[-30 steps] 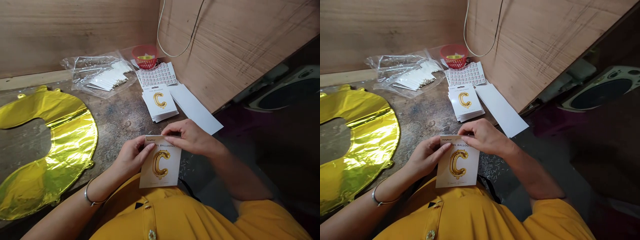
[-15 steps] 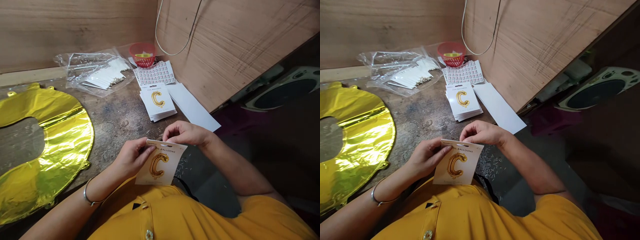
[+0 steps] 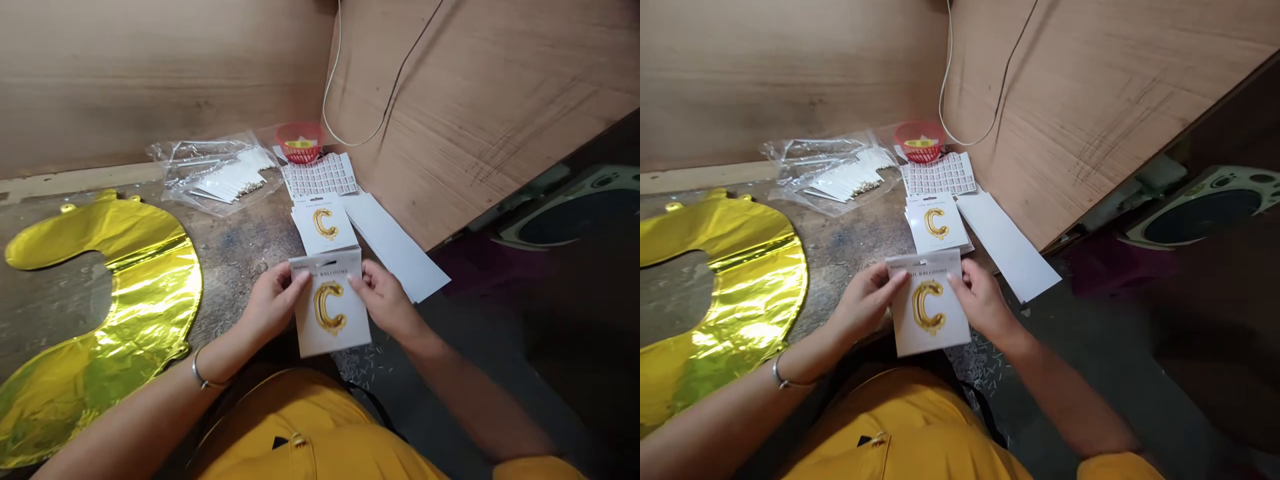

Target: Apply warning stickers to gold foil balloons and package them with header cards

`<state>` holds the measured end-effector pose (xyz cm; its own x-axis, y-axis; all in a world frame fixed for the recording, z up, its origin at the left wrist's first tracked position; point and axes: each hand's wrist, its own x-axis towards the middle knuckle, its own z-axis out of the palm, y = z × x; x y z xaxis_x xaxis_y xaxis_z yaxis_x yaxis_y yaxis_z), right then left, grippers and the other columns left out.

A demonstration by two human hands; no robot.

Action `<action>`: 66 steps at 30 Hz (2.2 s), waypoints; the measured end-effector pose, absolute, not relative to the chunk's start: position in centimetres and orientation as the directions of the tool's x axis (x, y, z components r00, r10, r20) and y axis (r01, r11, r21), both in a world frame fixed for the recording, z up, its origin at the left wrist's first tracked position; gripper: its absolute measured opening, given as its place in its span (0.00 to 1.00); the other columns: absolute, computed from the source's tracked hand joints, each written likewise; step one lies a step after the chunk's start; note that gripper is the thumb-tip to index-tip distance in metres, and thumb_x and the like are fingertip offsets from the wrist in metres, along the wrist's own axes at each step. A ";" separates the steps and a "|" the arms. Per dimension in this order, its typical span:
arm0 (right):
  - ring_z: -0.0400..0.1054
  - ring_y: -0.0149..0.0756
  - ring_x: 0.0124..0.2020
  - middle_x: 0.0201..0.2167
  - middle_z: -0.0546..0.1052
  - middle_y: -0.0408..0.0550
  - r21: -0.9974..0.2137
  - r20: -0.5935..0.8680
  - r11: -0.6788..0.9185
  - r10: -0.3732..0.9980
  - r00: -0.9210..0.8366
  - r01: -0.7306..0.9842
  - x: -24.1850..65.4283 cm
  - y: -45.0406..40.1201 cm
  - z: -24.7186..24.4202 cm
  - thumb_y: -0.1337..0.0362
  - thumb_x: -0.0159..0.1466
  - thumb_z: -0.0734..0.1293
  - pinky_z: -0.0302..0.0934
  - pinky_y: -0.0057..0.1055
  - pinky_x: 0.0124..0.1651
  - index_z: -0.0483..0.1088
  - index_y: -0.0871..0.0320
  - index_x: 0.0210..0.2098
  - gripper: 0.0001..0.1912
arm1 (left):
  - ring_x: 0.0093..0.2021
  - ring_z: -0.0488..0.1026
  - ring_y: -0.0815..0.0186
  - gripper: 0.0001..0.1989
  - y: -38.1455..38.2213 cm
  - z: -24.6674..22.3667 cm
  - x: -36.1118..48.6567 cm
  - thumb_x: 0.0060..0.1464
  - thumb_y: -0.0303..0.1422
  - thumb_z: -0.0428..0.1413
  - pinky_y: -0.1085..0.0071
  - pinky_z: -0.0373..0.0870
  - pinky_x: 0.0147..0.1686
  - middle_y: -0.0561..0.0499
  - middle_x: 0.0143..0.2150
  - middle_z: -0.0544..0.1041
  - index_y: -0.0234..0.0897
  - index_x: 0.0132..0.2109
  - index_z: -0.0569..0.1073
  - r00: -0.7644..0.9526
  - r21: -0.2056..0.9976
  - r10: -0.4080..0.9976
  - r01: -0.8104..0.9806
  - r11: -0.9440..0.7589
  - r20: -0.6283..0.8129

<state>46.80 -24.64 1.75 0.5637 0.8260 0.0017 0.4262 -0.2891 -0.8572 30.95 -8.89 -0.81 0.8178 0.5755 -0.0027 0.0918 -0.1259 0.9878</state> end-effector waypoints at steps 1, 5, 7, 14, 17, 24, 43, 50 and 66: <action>0.70 0.35 0.29 0.30 0.77 0.46 -0.830 0.059 -0.302 0.789 0.612 0.469 47.7 -22.7 2.0 0.53 0.65 0.61 0.62 0.28 0.29 0.68 0.57 0.37 0.14 | 0.34 0.75 0.62 0.17 -7.8 -0.2 32.1 0.59 0.42 0.53 0.68 0.73 0.33 0.45 0.38 0.78 0.32 0.46 0.73 0.796 0.977 0.605 0.100 -0.191 0.037; 0.70 0.36 0.36 0.36 0.78 0.49 -0.558 0.131 -0.535 0.698 0.704 0.634 53.5 -14.2 3.1 0.61 0.66 0.58 0.61 0.28 0.35 0.70 0.60 0.40 0.12 | 0.52 0.72 0.54 0.31 -2.9 2.1 37.0 0.55 0.35 0.57 0.57 0.71 0.50 0.35 0.60 0.69 0.31 0.63 0.60 0.699 0.709 0.638 0.268 -0.652 0.322; 0.71 0.37 0.37 0.36 0.78 0.50 -0.505 0.086 -0.577 0.707 0.702 0.642 56.1 -11.1 2.8 0.64 0.64 0.61 0.61 0.28 0.37 0.73 0.62 0.38 0.10 | 0.65 0.59 0.50 0.26 -1.4 2.1 39.1 0.59 0.34 0.53 0.50 0.56 0.63 0.37 0.67 0.60 0.33 0.64 0.62 0.827 0.426 0.447 0.287 -0.858 0.342; 0.72 0.47 0.44 0.41 0.78 0.62 -0.290 0.006 -0.687 0.695 0.719 0.666 56.5 -7.9 0.1 0.67 0.62 0.65 0.62 0.35 0.47 0.74 0.66 0.43 0.12 | 0.68 0.53 0.46 0.31 -0.9 -2.2 42.0 0.62 0.48 0.45 0.46 0.49 0.63 0.39 0.70 0.57 0.37 0.66 0.59 0.979 0.163 0.189 0.175 -0.971 0.073; 0.67 0.51 0.53 0.50 0.74 0.66 -0.212 0.077 -0.688 0.696 0.714 0.694 55.0 -9.7 1.4 0.66 0.61 0.67 0.60 0.40 0.53 0.69 0.67 0.52 0.20 | 0.67 0.56 0.46 0.31 -0.6 -2.2 42.1 0.60 0.51 0.47 0.49 0.51 0.62 0.39 0.69 0.57 0.39 0.65 0.61 0.980 0.149 0.189 0.179 -0.972 0.060; 0.60 0.55 0.62 0.58 0.69 0.66 -0.056 0.157 -0.648 0.746 0.648 0.760 57.1 -21.7 2.2 0.54 0.63 0.65 0.53 0.48 0.63 0.66 0.68 0.58 0.30 | 0.63 0.60 0.44 0.29 -0.3 -1.1 42.6 0.57 0.50 0.50 0.48 0.52 0.60 0.37 0.66 0.62 0.39 0.61 0.66 0.981 0.146 0.185 0.176 -0.974 0.054; 0.69 0.56 0.53 0.53 0.72 0.73 -0.058 0.190 -0.748 0.641 0.743 0.661 55.0 -24.4 4.0 0.70 0.67 0.50 0.61 0.46 0.55 0.61 0.77 0.61 0.27 | 0.65 0.58 0.49 0.25 -2.5 0.9 42.1 0.56 0.42 0.56 0.53 0.53 0.63 0.37 0.65 0.63 0.33 0.57 0.69 0.943 0.348 0.228 0.134 -0.928 0.243; 0.58 0.52 0.64 0.61 0.67 0.63 -0.329 0.334 -0.359 0.821 0.463 0.873 42.6 -25.4 4.7 0.65 0.69 0.53 0.54 0.50 0.65 0.59 0.66 0.64 0.26 | 0.43 0.75 0.60 0.21 -11.9 3.5 36.2 0.59 0.46 0.50 0.65 0.72 0.45 0.42 0.43 0.78 0.32 0.47 0.73 0.916 0.987 0.368 -0.158 -0.027 0.156; 0.69 0.34 0.26 0.27 0.78 0.44 -0.963 -0.266 -0.240 0.791 0.551 -0.120 44.9 -23.3 2.1 0.48 0.53 0.73 0.66 0.32 0.30 0.75 0.57 0.31 0.18 | 0.31 0.73 0.67 0.19 -8.4 0.8 28.5 0.47 0.43 0.64 0.74 0.69 0.27 0.46 0.39 0.79 0.35 0.43 0.77 0.885 0.936 0.386 0.135 0.326 -0.262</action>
